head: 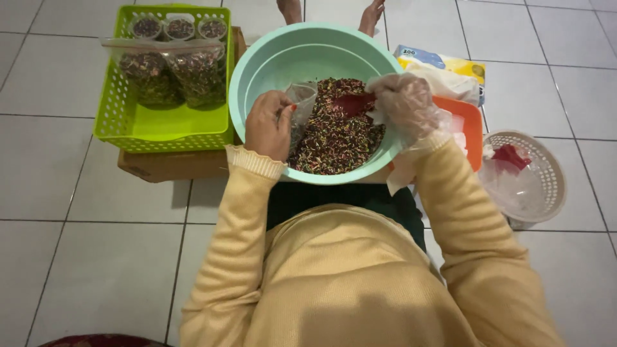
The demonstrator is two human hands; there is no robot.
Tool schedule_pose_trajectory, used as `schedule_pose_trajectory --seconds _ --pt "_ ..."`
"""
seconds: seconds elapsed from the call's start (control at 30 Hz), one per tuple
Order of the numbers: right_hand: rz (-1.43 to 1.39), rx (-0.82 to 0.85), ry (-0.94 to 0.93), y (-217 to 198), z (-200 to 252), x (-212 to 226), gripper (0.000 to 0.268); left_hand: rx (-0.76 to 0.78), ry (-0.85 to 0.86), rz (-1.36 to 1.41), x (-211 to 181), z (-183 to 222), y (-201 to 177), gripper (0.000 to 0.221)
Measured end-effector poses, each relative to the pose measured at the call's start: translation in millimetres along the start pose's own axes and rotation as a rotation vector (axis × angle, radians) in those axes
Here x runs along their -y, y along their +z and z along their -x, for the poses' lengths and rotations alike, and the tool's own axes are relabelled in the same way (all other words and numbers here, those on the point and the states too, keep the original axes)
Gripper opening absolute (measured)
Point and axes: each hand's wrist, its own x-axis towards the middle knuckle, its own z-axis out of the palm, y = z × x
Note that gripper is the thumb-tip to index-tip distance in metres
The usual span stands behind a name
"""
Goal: Scooping sprinkles from a bowl into small plastic bags using a spoon
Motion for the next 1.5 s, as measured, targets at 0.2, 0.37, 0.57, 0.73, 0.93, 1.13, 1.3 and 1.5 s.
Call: schedule_pose_trajectory --seconds 0.2,0.37,0.57,0.73,0.93,1.13,1.3,1.5 --pt "0.132 -0.065 0.287 -11.3 -5.2 33.7 0.017 0.0 -0.005 -0.005 -1.6 0.9 1.2 0.007" --pt "-0.387 0.107 -0.373 0.7 -9.6 47.4 0.02 0.014 -0.047 -0.027 -7.9 -0.7 0.1 0.004" --pt "0.146 0.081 -0.694 -15.5 -27.4 -33.3 0.03 0.011 -0.083 -0.019 -14.1 1.2 -2.4 0.007" --pt "0.56 -0.206 -0.681 -9.5 -11.3 1.3 0.017 0.051 -0.088 0.008 -18.6 -2.3 -4.5 0.005" --pt "0.78 -0.147 -0.733 -8.1 -38.2 -16.1 0.017 0.057 -0.087 0.023 -22.6 -4.0 -8.6 0.006" --pt "0.977 -0.117 -0.693 -12.1 -37.2 -0.4 0.014 0.038 -0.001 0.063 -5.5 1.3 -2.7 0.006" --pt "1.211 -0.086 -0.554 -31.2 0.6 9.5 0.015 0.011 0.048 0.044 0.5 3.1 1.3 0.008" --pt "0.744 -0.105 -0.276 -53.9 28.8 -47.6 0.017 0.0 0.06 0.05 -3.6 1.2 -1.8 0.009"
